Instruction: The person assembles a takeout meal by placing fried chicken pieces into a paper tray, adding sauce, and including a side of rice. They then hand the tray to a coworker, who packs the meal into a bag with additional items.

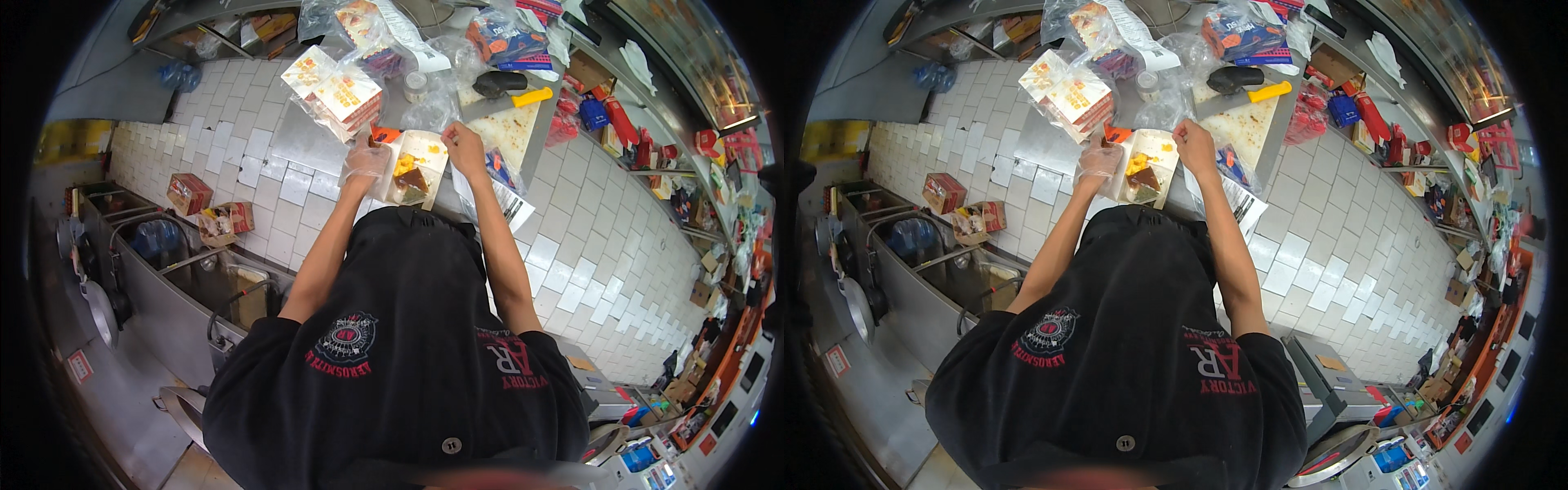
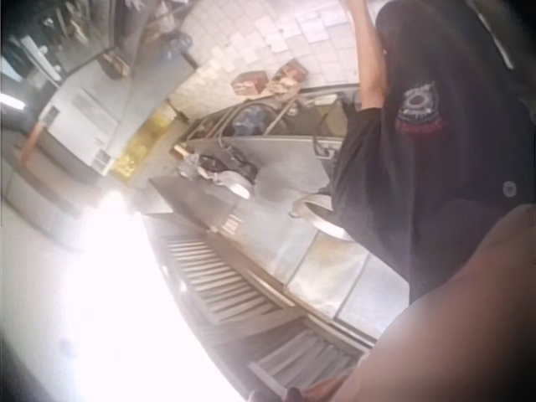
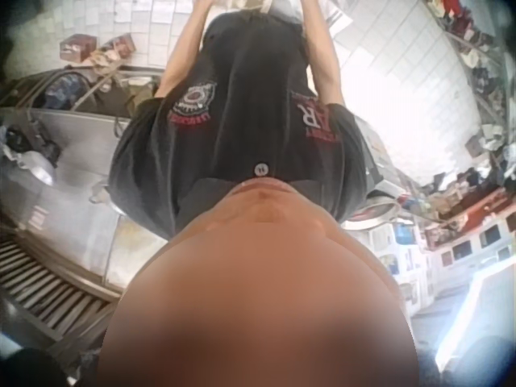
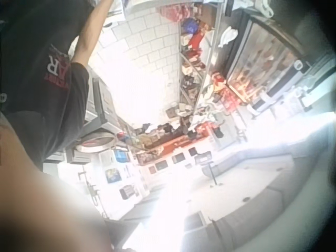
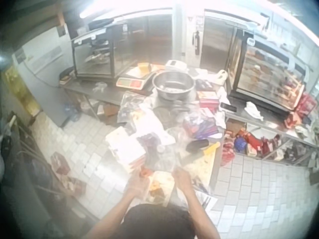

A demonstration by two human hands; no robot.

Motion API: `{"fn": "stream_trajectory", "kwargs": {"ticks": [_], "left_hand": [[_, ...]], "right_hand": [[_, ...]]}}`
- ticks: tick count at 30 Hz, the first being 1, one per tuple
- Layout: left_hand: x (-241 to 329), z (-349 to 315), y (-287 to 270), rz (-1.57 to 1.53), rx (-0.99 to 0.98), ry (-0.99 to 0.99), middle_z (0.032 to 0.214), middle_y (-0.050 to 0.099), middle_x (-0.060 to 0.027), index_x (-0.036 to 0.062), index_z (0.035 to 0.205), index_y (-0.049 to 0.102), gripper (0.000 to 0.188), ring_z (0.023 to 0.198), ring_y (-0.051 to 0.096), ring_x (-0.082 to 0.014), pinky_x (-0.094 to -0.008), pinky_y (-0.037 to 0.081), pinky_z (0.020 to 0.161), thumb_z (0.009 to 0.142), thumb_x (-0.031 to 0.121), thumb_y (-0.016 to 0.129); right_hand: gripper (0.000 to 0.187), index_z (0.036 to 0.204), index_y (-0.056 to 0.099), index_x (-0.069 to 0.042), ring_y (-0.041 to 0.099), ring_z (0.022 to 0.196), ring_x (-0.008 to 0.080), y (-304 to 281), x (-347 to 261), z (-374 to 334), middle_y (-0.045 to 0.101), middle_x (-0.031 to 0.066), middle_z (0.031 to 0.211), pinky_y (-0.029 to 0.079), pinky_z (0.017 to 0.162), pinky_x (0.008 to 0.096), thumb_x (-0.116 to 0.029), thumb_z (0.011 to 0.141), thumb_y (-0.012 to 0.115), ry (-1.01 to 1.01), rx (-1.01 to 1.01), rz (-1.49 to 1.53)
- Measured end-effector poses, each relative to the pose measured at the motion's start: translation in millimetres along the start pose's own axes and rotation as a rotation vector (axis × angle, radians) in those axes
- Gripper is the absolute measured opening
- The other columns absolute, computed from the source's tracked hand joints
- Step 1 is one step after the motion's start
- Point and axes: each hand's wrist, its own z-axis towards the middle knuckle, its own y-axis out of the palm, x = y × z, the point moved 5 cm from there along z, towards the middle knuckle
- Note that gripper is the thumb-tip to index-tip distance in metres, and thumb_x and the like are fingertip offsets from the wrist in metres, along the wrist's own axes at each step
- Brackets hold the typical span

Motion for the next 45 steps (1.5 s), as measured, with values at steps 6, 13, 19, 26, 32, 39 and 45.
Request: {"fn": "stream_trajectory", "kwargs": {"ticks": [6,13,19,26,32,39,45], "left_hand": [[9,-8,-24,-0.131,-0.002,0.072,0.091,0.075,-0.0216,0.0040,0.130,0.064,0.057,0.084,0.074,-0.0326,-0.0401,0.059,0.076,0.084,0.037,0.070],[6,-31,-69,-0.390,-0.164,-0.171,0.073,0.065,-0.0081,0.0013,0.124,0.063,0.047,0.059,0.065,-0.0157,-0.0316,0.054,0.048,0.087,0.030,0.070],[20,-52,-102,-0.490,-0.103,-0.205,0.074,0.067,-0.0088,0.0022,0.118,0.065,0.041,0.053,0.062,-0.0155,-0.0324,0.054,0.044,0.087,0.028,0.072],[75,-61,-80,-0.593,-0.168,0.031,0.079,0.064,-0.0084,0.0033,0.125,0.061,0.039,0.056,0.061,-0.0159,-0.0306,0.051,0.049,0.095,0.027,0.071],[204,-56,9,-0.327,-0.323,0.245,0.107,0.072,-0.0212,0.0079,0.126,0.064,0.046,0.097,0.072,-0.0305,-0.0407,0.055,0.088,0.090,0.034,0.072],[320,-64,112,0.024,-0.302,0.205,0.113,0.070,-0.0290,0.0019,0.129,0.060,0.059,0.108,0.067,-0.0449,-0.0462,0.053,0.096,0.084,0.039,0.070],[332,-92,143,0.104,-0.222,-0.080,0.117,0.069,-0.0295,0.0007,0.124,0.060,0.050,0.110,0.067,-0.0434,-0.0464,0.053,0.098,0.087,0.035,0.063]], "right_hand": [[0.009,0.093,0.066,-0.001,0.070,0.087,0.0351,2,1,0,0.071,0.0172,0.090,0.054,0.077,0.0432,-0.002,0.085,0.071,-0.017,-0.004,-0.019],[0.017,0.100,0.065,0.001,0.069,0.085,0.0339,2,-8,-3,0.068,0.0188,0.096,0.055,0.075,0.0413,-0.003,0.086,0.073,-0.133,-0.028,-0.117],[0.022,0.107,0.065,0.000,0.068,0.086,0.0353,-17,-39,-13,0.067,0.0196,0.106,0.054,0.077,0.0429,-0.004,0.086,0.073,-0.098,-0.070,-0.167],[0.019,0.107,0.068,-0.006,0.065,0.103,0.0343,-108,-6,25,0.068,0.0152,0.105,0.052,0.087,0.0446,-0.008,0.088,0.069,-0.186,0.110,-0.346],[0.040,0.117,0.066,-0.010,0.058,0.119,0.0330,-161,91,121,0.065,0.0114,0.115,0.047,0.096,0.0489,-0.004,0.078,0.070,-0.316,-0.130,-0.925],[0.044,0.122,0.063,-0.011,0.058,0.118,0.0313,-177,121,156,0.062,0.0109,0.115,0.045,0.096,0.0458,-0.013,0.079,0.072,-0.767,-0.454,-0.936],[0.042,0.119,0.059,-0.008,0.067,0.100,0.0416,-224,133,158,0.069,0.0203,0.109,0.052,0.083,0.0536,-0.023,0.081,0.071,-0.552,-0.731,-0.716]]}}
